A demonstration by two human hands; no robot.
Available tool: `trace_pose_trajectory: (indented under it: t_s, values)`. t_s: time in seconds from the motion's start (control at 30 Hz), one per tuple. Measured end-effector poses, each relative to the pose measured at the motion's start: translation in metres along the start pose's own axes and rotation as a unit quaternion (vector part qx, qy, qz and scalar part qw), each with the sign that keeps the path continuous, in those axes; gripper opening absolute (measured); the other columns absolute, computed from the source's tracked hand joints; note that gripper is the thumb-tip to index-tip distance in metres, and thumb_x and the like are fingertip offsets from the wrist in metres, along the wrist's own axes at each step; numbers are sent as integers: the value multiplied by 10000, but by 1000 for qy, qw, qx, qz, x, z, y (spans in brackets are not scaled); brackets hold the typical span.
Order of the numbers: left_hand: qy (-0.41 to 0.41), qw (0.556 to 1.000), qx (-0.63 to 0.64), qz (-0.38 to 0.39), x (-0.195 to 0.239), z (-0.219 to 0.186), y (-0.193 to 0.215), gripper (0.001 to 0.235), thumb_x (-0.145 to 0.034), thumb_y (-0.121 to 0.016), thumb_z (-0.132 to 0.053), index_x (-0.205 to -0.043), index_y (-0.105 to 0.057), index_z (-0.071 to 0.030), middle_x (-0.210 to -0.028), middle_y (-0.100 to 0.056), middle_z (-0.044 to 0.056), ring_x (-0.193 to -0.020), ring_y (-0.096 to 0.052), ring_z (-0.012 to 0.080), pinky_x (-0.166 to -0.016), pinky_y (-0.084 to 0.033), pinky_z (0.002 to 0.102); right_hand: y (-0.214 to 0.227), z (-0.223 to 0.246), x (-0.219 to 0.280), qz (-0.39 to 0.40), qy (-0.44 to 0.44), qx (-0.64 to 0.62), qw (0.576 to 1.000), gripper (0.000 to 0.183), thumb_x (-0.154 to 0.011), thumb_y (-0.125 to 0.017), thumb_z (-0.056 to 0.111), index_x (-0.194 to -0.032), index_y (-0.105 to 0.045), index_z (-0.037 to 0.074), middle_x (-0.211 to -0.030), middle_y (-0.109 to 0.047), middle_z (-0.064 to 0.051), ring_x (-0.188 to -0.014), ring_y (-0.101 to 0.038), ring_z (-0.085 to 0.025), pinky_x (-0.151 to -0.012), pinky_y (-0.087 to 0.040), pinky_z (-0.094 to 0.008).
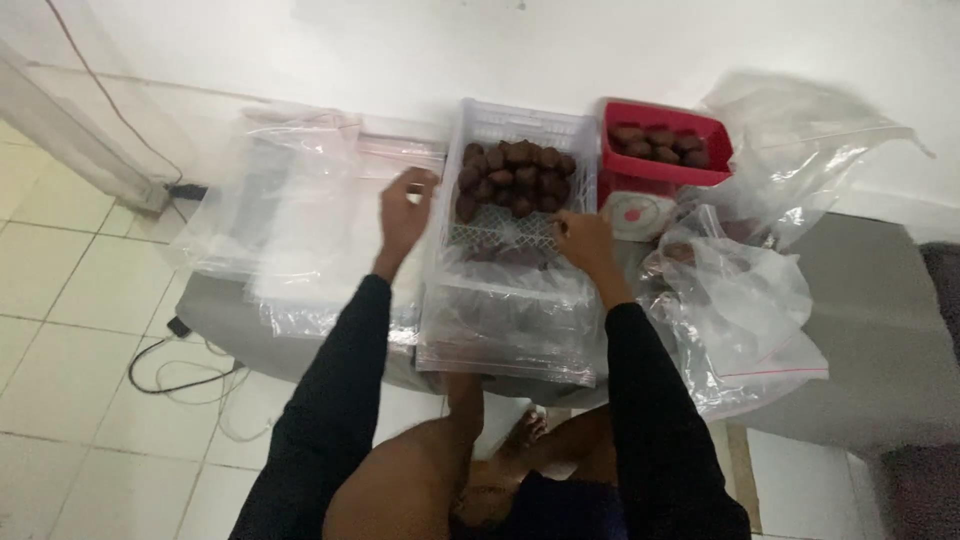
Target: The person picks up dried fruits from a crate and places them into plastic zip-lock bags, then seals the bags.
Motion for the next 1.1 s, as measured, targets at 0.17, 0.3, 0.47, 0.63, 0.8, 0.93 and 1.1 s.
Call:
trace_pose_trajectory:
  t_s: [0.17, 0.3, 0.47, 0.63, 0.8, 0.93, 1.1]
  values:
    - [102, 943, -308, 70, 36, 125, 47, 229, -1020, -589, -340, -1208, -622, -213, -1159, -655, 48, -1094, -662, 280, -861, -577, 468, -22, -20, -5, -40, 26, 37, 998, 210, -1011, -593, 277, -1056, -762, 160, -811, -739, -61, -735, -713, -260, -761, -458, -389]
    - [81, 895, -425, 105, 78, 139, 61, 379, -1017, -614, -397, -1335, -591, -193, -1333, -544, 70, -1267, -521, 300, -964, -470, 487, -38, -32, -13, -73, 63, 85, 992, 183, -1023, -606, 280, -974, -748, 177, -740, -702, -30, -670, -675, -234, -785, -378, -364]
    - [86, 871, -469, 120, 100, 168, 61, 406, -1029, -566, -483, -1327, -601, -211, -1331, -568, 41, -1294, -491, 268, -998, -400, 475, -17, -8, -3, -50, 32, 95, 994, 243, -1013, -589, 265, -825, -693, 150, -620, -632, -18, -558, -592, -232, -745, -383, -382]
    - [91, 839, -514, 156, 95, 165, 62, 434, -1027, -496, -538, -1356, -565, -264, -1360, -562, 0, -1306, -475, 219, -1020, -354, 460, -28, -18, -5, -47, 17, 79, 996, 284, -1007, -598, 268, -753, -638, 148, -587, -575, -19, -545, -572, -223, -890, -420, -434]
    - [163, 813, -551, 95, 89, 220, 85, 401, -1014, -571, -443, -1364, -527, -252, -1351, -537, 9, -1268, -472, 230, -985, -367, 473, -20, -11, -4, -54, 37, 74, 995, 264, -1021, -591, 263, -786, -627, 149, -616, -576, -24, -577, -587, -244, -901, -399, -432]
    - [185, 841, -496, 108, 71, 223, 103, 344, -992, -615, -359, -1314, -555, -252, -1253, -622, 17, -1186, -596, 249, -933, -456, 484, -27, -24, -11, -61, 27, 38, 997, 217, -1036, -599, 254, -910, -721, 127, -675, -652, -43, -620, -635, -262, -878, -405, -451]
    - [195, 905, -373, 56, 57, 191, 130, 149, -984, -690, -395, -1079, -683, -280, -1041, -722, -78, -962, -720, 157, -821, -508, 424, -31, -21, -9, -84, 44, 92, 991, 352, -1026, -566, 187, -679, -507, 189, -554, -475, 28, -534, -454, -141, -761, -406, -345]
Point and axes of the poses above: each hand's wrist, its own x-axis away from the middle knuckle, its own y-axis out of the back of the hand, z = x × y, the point moved 6 cm from there along -x, towards the middle knuckle
